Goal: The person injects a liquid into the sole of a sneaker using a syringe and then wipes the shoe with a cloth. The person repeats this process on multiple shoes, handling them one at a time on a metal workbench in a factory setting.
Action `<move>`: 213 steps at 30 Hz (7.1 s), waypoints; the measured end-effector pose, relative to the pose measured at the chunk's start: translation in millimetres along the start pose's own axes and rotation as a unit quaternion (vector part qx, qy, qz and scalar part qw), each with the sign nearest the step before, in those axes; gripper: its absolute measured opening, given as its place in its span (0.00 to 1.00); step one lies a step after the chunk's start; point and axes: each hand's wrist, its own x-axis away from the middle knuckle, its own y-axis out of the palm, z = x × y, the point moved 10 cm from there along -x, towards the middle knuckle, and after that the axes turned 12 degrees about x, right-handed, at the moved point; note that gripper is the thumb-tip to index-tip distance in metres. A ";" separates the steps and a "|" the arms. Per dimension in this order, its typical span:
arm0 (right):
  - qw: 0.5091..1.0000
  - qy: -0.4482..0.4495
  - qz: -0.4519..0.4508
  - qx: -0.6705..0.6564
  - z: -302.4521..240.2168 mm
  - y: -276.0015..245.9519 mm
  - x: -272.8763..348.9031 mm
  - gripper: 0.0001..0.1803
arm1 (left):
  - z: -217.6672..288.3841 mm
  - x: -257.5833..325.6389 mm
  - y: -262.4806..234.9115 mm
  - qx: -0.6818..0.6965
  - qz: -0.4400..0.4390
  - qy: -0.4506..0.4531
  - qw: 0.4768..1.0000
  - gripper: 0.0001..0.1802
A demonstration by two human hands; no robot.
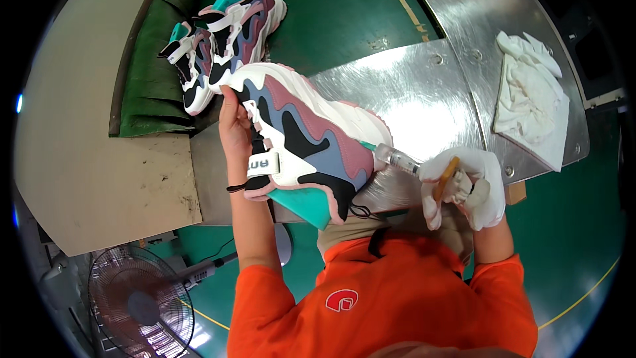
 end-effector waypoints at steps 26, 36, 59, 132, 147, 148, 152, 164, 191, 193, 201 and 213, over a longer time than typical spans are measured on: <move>0.981 -0.141 -0.010 -0.130 12.7 -2.2 14.9 0.41 | -4.2 41.5 63.3 -0.077 0.011 -0.041 0.996 0.23; 0.984 -0.111 0.039 -0.136 12.0 -17.2 6.5 0.41 | 29.5 -34.1 -41.2 -0.185 -0.122 0.060 0.973 0.11; 0.962 -0.251 0.003 -0.104 16.3 -14.8 9.8 0.46 | -0.1 151.9 -9.7 -0.280 0.087 -0.182 0.939 0.30; 0.940 -0.159 0.272 0.127 2.9 -10.1 59.4 0.34 | 7.3 218.5 123.1 -0.525 -0.182 0.069 0.829 0.43; 0.804 -0.171 0.328 0.465 -2.7 -48.8 31.1 0.33 | -9.7 160.9 122.4 -0.305 -0.109 0.033 0.945 0.31; 0.801 -0.183 0.320 0.471 -6.0 -44.4 29.7 0.32 | 0.9 154.9 110.5 -0.304 -0.097 0.063 0.945 0.31; 0.702 -0.232 0.320 0.593 -37.7 -21.9 33.1 0.29 | 35.4 148.9 109.5 -0.194 -0.110 0.138 0.965 0.32; 0.664 -0.241 0.366 0.606 -34.3 -31.2 34.1 0.27 | 24.0 138.8 81.6 0.001 -0.085 0.105 0.991 0.33; 0.346 -0.155 0.390 0.839 -112.4 -32.6 79.4 0.15 | 70.4 141.2 82.5 -0.109 -0.111 0.316 0.936 0.49; 0.325 -0.245 0.385 0.828 -133.8 0.8 83.6 0.14 | 72.0 150.3 90.7 -0.129 -0.111 0.337 0.926 0.51; 0.790 -0.304 0.211 0.488 -126.9 41.2 48.2 0.16 | 60.6 174.0 102.4 -0.175 -0.136 0.403 0.888 0.52; 0.859 -0.340 0.129 0.359 -98.7 64.9 -7.3 0.13 | 63.4 233.7 133.0 -0.290 -0.239 0.570 0.731 0.43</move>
